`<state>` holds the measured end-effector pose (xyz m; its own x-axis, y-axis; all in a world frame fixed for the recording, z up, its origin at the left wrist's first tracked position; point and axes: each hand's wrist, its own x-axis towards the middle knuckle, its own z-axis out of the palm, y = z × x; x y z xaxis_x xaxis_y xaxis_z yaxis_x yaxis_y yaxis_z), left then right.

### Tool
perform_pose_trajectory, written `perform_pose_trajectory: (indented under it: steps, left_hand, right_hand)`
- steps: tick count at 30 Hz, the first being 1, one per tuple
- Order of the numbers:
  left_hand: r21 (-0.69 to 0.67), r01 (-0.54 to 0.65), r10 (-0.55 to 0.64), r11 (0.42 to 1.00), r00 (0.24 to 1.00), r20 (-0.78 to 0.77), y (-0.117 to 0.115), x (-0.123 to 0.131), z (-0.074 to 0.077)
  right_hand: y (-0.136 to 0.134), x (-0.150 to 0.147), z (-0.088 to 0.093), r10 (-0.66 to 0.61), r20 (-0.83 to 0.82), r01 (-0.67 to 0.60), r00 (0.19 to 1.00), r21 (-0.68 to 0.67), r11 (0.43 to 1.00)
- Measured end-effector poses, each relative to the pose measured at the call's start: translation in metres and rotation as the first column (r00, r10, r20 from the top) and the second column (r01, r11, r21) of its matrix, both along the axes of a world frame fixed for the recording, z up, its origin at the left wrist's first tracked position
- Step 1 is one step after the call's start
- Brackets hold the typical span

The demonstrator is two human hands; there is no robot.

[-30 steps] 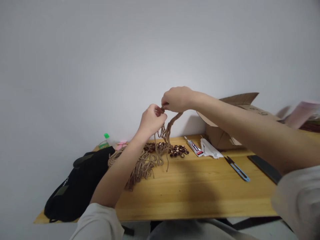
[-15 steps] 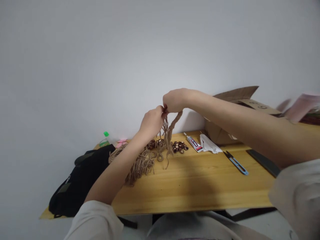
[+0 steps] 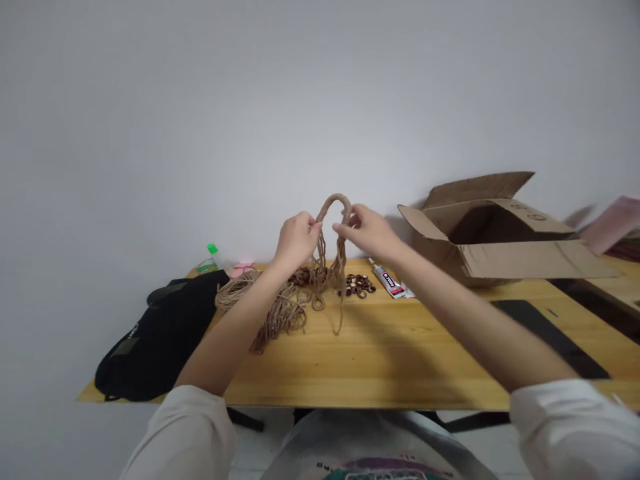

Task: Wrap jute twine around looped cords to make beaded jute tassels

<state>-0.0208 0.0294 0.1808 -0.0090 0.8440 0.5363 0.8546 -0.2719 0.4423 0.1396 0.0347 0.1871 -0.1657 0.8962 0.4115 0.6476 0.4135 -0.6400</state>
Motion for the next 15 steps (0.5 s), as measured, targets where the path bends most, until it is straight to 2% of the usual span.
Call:
perform_pose_trajectory:
  steps: [2,4,6,8,11,13,15]
  left_hand:
    - [-0.005,-0.042,0.042,0.999,0.996,0.075,-0.001,0.001,-0.008]
    - [-0.031,-0.046,0.05,0.998,0.987,0.152,-0.001,0.002,-0.016]
    - [-0.081,-0.004,0.024,0.997,0.967,0.254,-0.002,0.001,-0.024]
    - [-0.139,0.08,-0.021,0.987,0.923,0.385,-0.003,-0.001,-0.032]
    - [-0.225,0.227,-0.056,0.948,0.81,0.584,-0.009,-0.004,-0.04]
    - [-0.28,0.348,-0.066,0.894,0.722,0.688,-0.015,-0.007,-0.043]
    - [-0.31,0.485,-0.083,0.818,0.632,0.771,-0.02,-0.009,-0.045]
  right_hand:
    - [-0.005,-0.006,-0.031,0.083,-0.239,-0.101,0.967,-0.064,0.993]
    - [-0.01,-0.01,-0.054,0.123,-0.504,-0.194,0.855,-0.09,0.977]
    - [-0.012,-0.011,-0.067,0.116,-0.654,-0.219,0.747,-0.077,0.973]
    - [-0.013,-0.009,-0.074,0.105,-0.706,-0.212,0.7,-0.065,0.975]
    - [-0.012,-0.002,-0.081,0.094,-0.702,-0.191,0.706,-0.061,0.98]
    - [-0.011,0.003,-0.086,0.066,-0.681,-0.151,0.729,-0.066,0.986]
    - [-0.01,0.006,-0.091,0.017,-0.649,-0.097,0.76,-0.087,0.991]
